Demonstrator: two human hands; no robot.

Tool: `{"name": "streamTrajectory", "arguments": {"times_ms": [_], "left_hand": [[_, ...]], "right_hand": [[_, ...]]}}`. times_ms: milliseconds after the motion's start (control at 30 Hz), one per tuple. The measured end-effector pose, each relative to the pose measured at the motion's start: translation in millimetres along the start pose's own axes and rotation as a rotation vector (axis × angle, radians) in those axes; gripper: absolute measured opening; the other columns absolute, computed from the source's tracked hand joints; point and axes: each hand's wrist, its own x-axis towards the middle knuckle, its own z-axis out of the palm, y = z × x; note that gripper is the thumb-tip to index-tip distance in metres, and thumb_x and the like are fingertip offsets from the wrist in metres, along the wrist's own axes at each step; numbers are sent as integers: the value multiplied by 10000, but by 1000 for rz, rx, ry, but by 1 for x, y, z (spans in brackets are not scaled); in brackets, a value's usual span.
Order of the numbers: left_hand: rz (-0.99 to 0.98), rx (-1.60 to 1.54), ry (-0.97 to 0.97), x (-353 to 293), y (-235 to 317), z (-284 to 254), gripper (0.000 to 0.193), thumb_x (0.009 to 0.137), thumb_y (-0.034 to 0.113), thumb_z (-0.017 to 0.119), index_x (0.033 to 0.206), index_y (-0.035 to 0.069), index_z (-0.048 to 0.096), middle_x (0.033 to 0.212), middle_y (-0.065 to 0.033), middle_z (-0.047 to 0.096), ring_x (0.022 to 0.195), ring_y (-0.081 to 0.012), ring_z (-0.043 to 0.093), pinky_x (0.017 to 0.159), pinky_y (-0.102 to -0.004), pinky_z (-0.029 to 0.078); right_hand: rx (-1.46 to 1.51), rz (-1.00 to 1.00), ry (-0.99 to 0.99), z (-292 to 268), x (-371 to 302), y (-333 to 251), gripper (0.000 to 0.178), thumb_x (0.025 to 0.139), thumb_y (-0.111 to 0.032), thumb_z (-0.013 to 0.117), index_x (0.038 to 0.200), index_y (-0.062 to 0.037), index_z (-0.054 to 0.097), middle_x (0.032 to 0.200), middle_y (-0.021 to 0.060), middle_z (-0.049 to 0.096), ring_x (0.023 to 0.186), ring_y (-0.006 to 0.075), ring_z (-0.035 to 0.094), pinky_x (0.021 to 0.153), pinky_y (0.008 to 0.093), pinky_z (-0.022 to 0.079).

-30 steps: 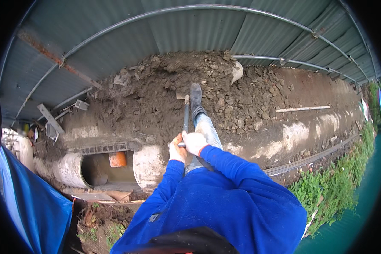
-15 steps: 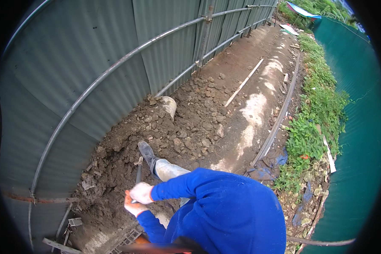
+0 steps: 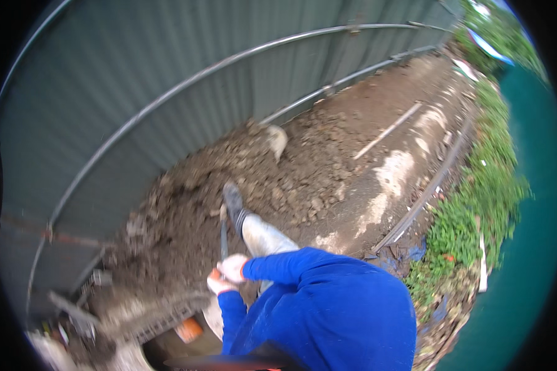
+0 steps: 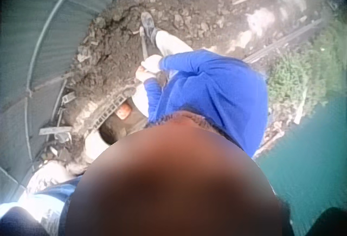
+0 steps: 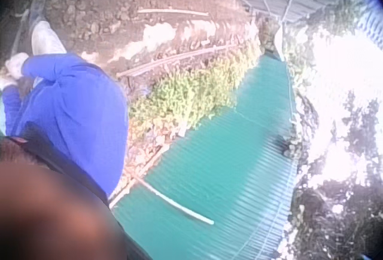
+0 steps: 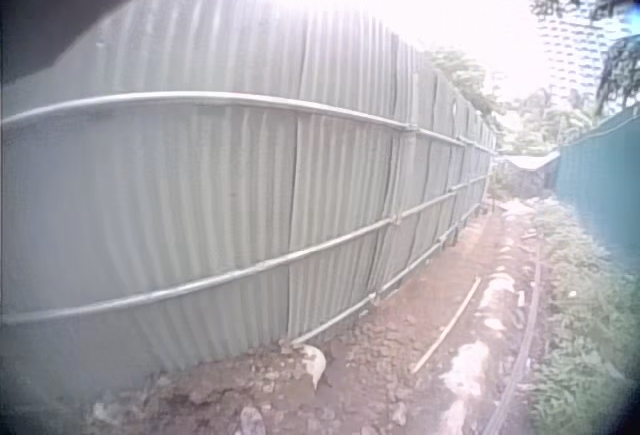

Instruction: The person uses a shovel to dig soil from a trench and repeatedly throws it onto a pile under a corrugated metal shelter. The person wears gloves and boots while working near a concrete pipe and scattered debris.

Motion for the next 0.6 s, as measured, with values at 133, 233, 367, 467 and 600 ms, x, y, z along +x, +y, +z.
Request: {"name": "streamTrajectory", "arguments": {"times_ms": [133, 233, 367, 467, 600], "left_hand": [[20, -98, 265, 10, 16, 32, 257, 1000, 225, 479, 1031, 73, 684, 1023, -54, 683, 968, -209, 631, 947, -379, 513], [21, -335, 307, 36, 39, 63, 165, 1008, 188, 554, 1051, 69, 660, 1026, -16, 640, 954, -179, 588, 927, -323, 493], [282, -227, 187, 72, 87, 47, 258, 1018, 155, 513, 1176, -4, 639, 1128, -112, 691, 1035, -239, 656, 991, -384, 527], [126, -275, 249, 69, 93, -14, 335, 1006, 157, 510, 1263, -31, 612, 1111, -145, 695, 1007, -271, 663, 950, -409, 545], [-66, -202, 474, 49, 37, -89, 201, 928, 150, 634, 1062, 6, 675, 977, -82, 693, 903, -231, 653, 825, -362, 556]], "right_hand": [[61, 61, -129, -35, 11, -18, 645, 1117, -416, 263, 1063, 11, 743, 1096, 271, 734, 1078, 451, 695, 944, 518, 539], [-113, 31, -167, -68, 28, -29, 632, 1113, -431, 280, 1065, 10, 730, 1075, 258, 743, 1018, 456, 714, 901, 530, 554], [-34, -57, -92, -68, 100, -59, 514, 1100, -339, 296, 1107, 23, 659, 943, 257, 739, 890, 447, 732, 744, 554, 575], [-113, -96, -170, -8, 95, -91, 522, 1103, -331, 289, 1206, 35, 646, 1023, 261, 745, 941, 440, 732, 828, 545, 568], [-228, 21, -309, 60, 48, -71, 444, 1064, -321, 410, 1433, -85, 483, 987, 223, 753, 938, 410, 744, 790, 548, 575]]}}
